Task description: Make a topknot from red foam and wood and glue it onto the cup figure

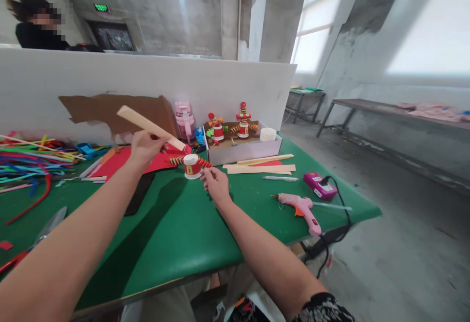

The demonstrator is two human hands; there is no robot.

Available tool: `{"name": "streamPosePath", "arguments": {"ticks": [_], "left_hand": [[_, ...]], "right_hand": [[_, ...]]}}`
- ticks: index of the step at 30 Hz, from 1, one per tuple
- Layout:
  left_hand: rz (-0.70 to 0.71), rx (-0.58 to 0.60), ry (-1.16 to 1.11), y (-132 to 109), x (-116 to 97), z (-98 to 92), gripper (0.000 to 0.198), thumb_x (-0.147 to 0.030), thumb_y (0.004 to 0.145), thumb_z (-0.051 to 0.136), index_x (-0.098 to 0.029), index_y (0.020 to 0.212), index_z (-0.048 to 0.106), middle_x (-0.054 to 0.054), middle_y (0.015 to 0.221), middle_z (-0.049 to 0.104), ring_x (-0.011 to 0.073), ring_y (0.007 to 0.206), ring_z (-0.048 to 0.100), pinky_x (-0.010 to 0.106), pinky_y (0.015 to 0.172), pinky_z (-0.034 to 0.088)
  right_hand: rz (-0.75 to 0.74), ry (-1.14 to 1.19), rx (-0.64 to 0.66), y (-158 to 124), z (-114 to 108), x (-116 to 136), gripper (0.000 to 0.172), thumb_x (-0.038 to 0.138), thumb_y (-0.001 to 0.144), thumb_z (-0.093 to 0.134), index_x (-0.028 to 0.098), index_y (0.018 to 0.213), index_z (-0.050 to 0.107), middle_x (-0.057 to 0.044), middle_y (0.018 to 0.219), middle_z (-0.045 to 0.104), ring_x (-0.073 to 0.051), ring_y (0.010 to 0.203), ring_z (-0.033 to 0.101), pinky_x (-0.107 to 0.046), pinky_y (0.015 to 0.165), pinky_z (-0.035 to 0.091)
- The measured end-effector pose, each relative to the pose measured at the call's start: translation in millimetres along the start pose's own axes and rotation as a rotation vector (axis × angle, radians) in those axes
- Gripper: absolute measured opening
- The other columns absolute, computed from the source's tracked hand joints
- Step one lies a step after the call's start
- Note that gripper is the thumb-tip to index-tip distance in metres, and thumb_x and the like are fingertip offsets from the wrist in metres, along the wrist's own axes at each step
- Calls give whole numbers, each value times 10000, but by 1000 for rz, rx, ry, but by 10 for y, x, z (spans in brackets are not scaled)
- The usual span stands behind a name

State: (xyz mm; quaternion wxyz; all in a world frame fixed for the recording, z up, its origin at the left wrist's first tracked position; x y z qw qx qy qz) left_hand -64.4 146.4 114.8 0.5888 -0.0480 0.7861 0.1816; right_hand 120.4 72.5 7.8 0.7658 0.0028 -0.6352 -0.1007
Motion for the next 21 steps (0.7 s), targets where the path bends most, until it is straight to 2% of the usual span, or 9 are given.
{"name": "streamPosePath", "arguments": {"ticks": [4, 7, 10, 13, 21], "left_hand": [[248, 99, 495, 69, -118, 46, 183, -266, 738, 694, -165, 615, 605, 7, 498, 563, 182, 526, 567, 267, 570, 404], [417, 110, 631, 82, -156, 186, 192, -246, 693, 681, -199, 535, 582, 38, 509, 592, 236, 598, 621, 278, 573, 377], [534, 122, 663, 77, -161, 321, 164, -230, 679, 673, -201, 537, 597, 66, 569, 644, 253, 633, 640, 280, 571, 362], [576, 122, 679, 66, -142, 402, 137, -224, 684, 668, -200, 559, 617, 77, 600, 667, 253, 639, 640, 279, 574, 361], [566, 142, 726, 25, -147, 475, 172, -213, 691, 643, -205, 533, 576, 88, 587, 656, 251, 625, 618, 289, 569, 323]], "right_hand": [[27, 36, -16, 8, 0, 14, 311, 491, 771, 616, 196, 676, 646, 32, 558, 584, -67, 429, 428, -189, 429, 361], [47, 39, -27, 9, -11, 22, 303, 482, 766, 616, 193, 677, 643, 30, 551, 581, -66, 418, 423, -187, 410, 349], [62, 48, -27, 14, -17, 21, 311, 493, 756, 628, 194, 672, 639, 31, 545, 577, -66, 414, 419, -187, 404, 341], [73, 67, -22, 19, -14, 16, 312, 492, 752, 636, 195, 658, 626, 35, 542, 575, -64, 407, 409, -193, 411, 343], [90, 88, -24, 14, -5, 41, 281, 451, 760, 645, 190, 655, 629, 41, 524, 565, -52, 390, 389, -180, 393, 331]]}}
Point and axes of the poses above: each hand's wrist, its own y-axis towards the middle knuckle, its own z-axis out of the palm, x = y × z, the point moved 2 cm from there along y, towards the middle knuckle
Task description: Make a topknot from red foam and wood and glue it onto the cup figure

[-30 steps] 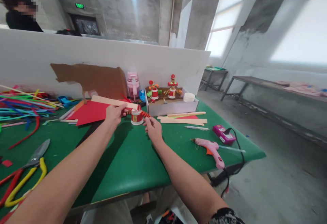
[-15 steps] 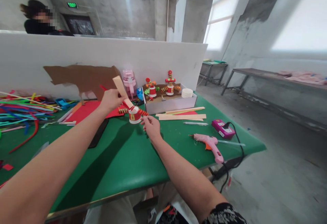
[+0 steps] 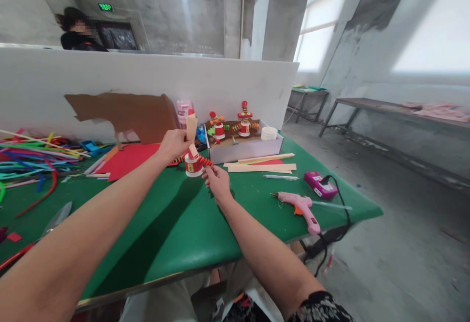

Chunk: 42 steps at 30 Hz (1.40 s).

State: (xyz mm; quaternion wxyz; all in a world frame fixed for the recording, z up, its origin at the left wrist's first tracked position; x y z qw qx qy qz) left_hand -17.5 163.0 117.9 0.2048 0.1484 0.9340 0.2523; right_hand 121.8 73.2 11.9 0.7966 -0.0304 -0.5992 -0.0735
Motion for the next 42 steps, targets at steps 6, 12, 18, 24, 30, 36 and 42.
{"name": "streamPosePath", "arguments": {"ticks": [6, 12, 18, 24, 30, 36, 42], "left_hand": [[-84, -116, -120, -177, -56, -275, 171, -310, 730, 653, -184, 614, 654, 76, 612, 654, 244, 638, 621, 291, 604, 368], [-126, -198, -434, -826, -181, -312, 296, -480, 730, 642, -197, 658, 687, 42, 589, 642, 212, 591, 586, 287, 588, 433], [132, -185, -636, -1270, -350, -165, 171, -370, 787, 624, -238, 780, 733, 82, 853, 731, 234, 819, 665, 327, 797, 521], [384, -142, -425, -1384, -384, -28, 193, -272, 867, 550, -240, 822, 736, 95, 934, 739, 204, 851, 671, 281, 742, 519], [696, -250, -55, -1467, -515, 41, 317, -155, 951, 401, -210, 847, 696, 64, 896, 723, 156, 776, 639, 242, 684, 491], [744, -246, -15, -1448, -533, -6, 272, -135, 953, 434, -183, 824, 669, 56, 873, 716, 148, 729, 620, 242, 642, 487], [655, -233, -226, -1422, -463, -1, 204, -145, 919, 506, -182, 932, 706, 81, 943, 736, 171, 849, 669, 246, 703, 525]], "right_hand": [[82, 101, 9, 21, -3, -13, 335, 499, 785, 674, 183, 684, 624, 24, 551, 602, -65, 401, 456, -181, 398, 401], [151, 302, 138, -1, 31, 18, 344, 513, 800, 699, 173, 799, 648, -22, 697, 688, -92, 518, 597, -221, 529, 528], [128, 140, 83, -13, -11, -46, 369, 410, 680, 809, 220, 908, 590, 62, 679, 632, -83, 436, 536, -213, 446, 467], [116, 256, 133, -18, 2, -42, 248, 395, 738, 743, 212, 853, 622, 19, 710, 676, -145, 646, 639, -254, 613, 520], [166, 285, 217, 10, -24, 35, 210, 406, 787, 700, 198, 785, 673, 4, 697, 702, -166, 682, 639, -269, 676, 533], [182, 370, 295, 34, -61, 77, 317, 446, 739, 759, 180, 899, 695, -22, 775, 740, -175, 739, 669, -259, 682, 525], [51, 216, 261, 40, -126, 65, 353, 435, 646, 834, 191, 881, 734, -4, 784, 742, -130, 655, 626, -231, 624, 492]]}}
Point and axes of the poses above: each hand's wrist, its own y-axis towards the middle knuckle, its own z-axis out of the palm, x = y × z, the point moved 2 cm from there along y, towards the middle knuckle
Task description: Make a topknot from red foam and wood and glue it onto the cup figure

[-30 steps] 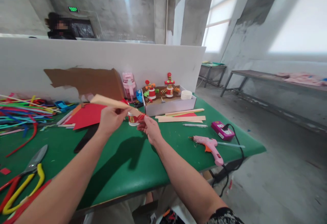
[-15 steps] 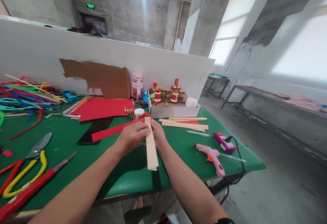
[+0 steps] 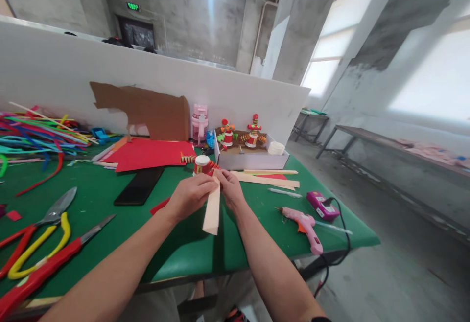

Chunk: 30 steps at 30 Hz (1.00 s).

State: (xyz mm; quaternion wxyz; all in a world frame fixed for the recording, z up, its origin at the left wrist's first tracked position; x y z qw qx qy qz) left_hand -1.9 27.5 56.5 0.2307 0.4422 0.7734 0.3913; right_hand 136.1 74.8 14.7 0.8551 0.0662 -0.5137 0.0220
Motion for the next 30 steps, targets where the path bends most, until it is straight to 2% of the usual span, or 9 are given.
{"name": "streamPosePath", "arguments": {"ticks": [3, 6, 8, 10, 12, 13, 17, 23, 30], "left_hand": [[-117, 7, -201, -4, 96, -98, 289, -118, 866, 483, -207, 990, 728, 81, 1019, 741, 181, 930, 684, 266, 790, 547], [-408, -101, -343, -15, 306, -309, 251, -167, 820, 525, -204, 949, 737, 70, 963, 751, 193, 903, 692, 299, 823, 554], [-665, -240, -372, -49, 488, -460, 182, -239, 790, 587, -196, 894, 730, 48, 836, 743, 167, 727, 671, 271, 686, 549], [-895, -458, -397, -107, 654, -573, 174, -285, 757, 611, -188, 868, 706, 19, 753, 714, 119, 555, 589, 222, 516, 477], [-1054, -628, -426, -163, 766, -610, 177, -272, 709, 612, -184, 851, 672, -15, 665, 666, 91, 465, 516, 193, 435, 400], [-1115, -656, -433, -182, 796, -597, 169, -251, 677, 610, -181, 824, 655, -31, 602, 631, 89, 442, 497, 187, 419, 378], [-1231, -462, -488, -171, 748, -425, 97, -246, 607, 637, -175, 662, 602, -47, 447, 523, 104, 405, 474, 196, 399, 338], [-1128, -114, -885, -51, 469, -186, 343, -416, 575, 802, -163, 765, 671, 4, 596, 637, 116, 500, 523, 237, 497, 402], [-1144, -40, -1096, -76, 375, -34, 443, -506, 538, 863, -156, 719, 658, -19, 593, 592, 92, 541, 495, 229, 540, 393]], "right_hand": [[-22, -38, -82, 18, -57, 24, 335, 458, 672, 818, 192, 861, 742, 10, 731, 726, -118, 608, 599, -224, 582, 481], [13, 37, -125, 39, -97, 75, 303, 415, 666, 839, 191, 844, 740, 14, 704, 717, -113, 589, 596, -219, 566, 494], [74, 109, -109, 49, -100, 103, 280, 378, 652, 861, 178, 796, 729, 17, 630, 686, -106, 549, 580, -207, 532, 493], [120, 186, -97, 53, -94, 124, 251, 333, 651, 872, 173, 762, 714, 35, 569, 642, -86, 502, 551, -182, 498, 486], [139, 262, -98, 45, -82, 139, 220, 291, 665, 869, 179, 752, 700, 53, 562, 621, -64, 477, 530, -156, 488, 490], [142, 294, -88, 36, -71, 144, 208, 274, 677, 863, 184, 764, 696, 57, 585, 628, -55, 483, 532, -146, 499, 499], [145, 340, 47, -28, -4, 134, 231, 262, 690, 860, 195, 834, 692, 55, 679, 660, -42, 540, 569, -127, 547, 518], [170, 154, 124, -101, 114, 0, 365, 368, 525, 929, 173, 760, 729, 25, 607, 667, -88, 529, 587, -193, 533, 491], [140, 50, 38, -75, 114, -123, 378, 354, 499, 919, 168, 782, 753, -13, 711, 730, -131, 611, 623, -257, 625, 483]]}}
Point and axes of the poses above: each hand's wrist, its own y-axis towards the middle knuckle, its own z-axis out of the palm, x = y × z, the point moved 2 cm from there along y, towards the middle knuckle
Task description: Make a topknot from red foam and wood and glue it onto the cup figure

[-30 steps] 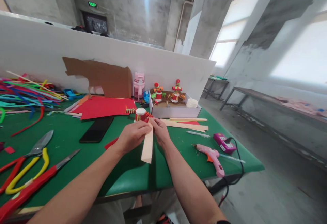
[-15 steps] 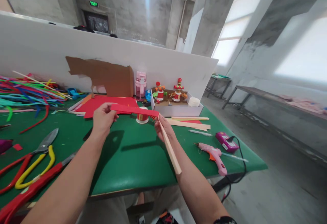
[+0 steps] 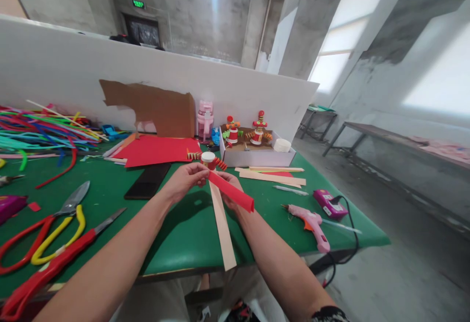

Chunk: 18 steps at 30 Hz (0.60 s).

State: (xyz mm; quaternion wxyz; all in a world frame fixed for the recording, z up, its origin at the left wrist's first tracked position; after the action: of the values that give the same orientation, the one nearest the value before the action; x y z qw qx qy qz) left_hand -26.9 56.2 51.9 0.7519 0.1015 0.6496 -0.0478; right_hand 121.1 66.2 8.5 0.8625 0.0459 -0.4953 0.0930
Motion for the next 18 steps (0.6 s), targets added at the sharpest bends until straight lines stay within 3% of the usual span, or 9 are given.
{"name": "streamPosePath", "arguments": {"ticks": [10, 18], "left_hand": [[-22, 8, 47, 8, 80, 17, 450, -498, 520, 878, -156, 701, 647, -18, 586, 588, 88, 513, 487, 226, 516, 389], [-70, -53, 2, 56, 168, -39, 468, -460, 477, 903, -162, 643, 582, -21, 569, 599, 86, 492, 505, 217, 502, 397]], "right_hand": [[-139, -42, -81, -39, 39, 27, 303, 324, 491, 903, 181, 668, 702, -3, 686, 715, -127, 592, 599, -267, 627, 487], [-105, -99, -41, -52, 73, 29, 257, 355, 551, 860, 197, 718, 744, -7, 705, 731, -160, 672, 655, -314, 762, 542]]}}
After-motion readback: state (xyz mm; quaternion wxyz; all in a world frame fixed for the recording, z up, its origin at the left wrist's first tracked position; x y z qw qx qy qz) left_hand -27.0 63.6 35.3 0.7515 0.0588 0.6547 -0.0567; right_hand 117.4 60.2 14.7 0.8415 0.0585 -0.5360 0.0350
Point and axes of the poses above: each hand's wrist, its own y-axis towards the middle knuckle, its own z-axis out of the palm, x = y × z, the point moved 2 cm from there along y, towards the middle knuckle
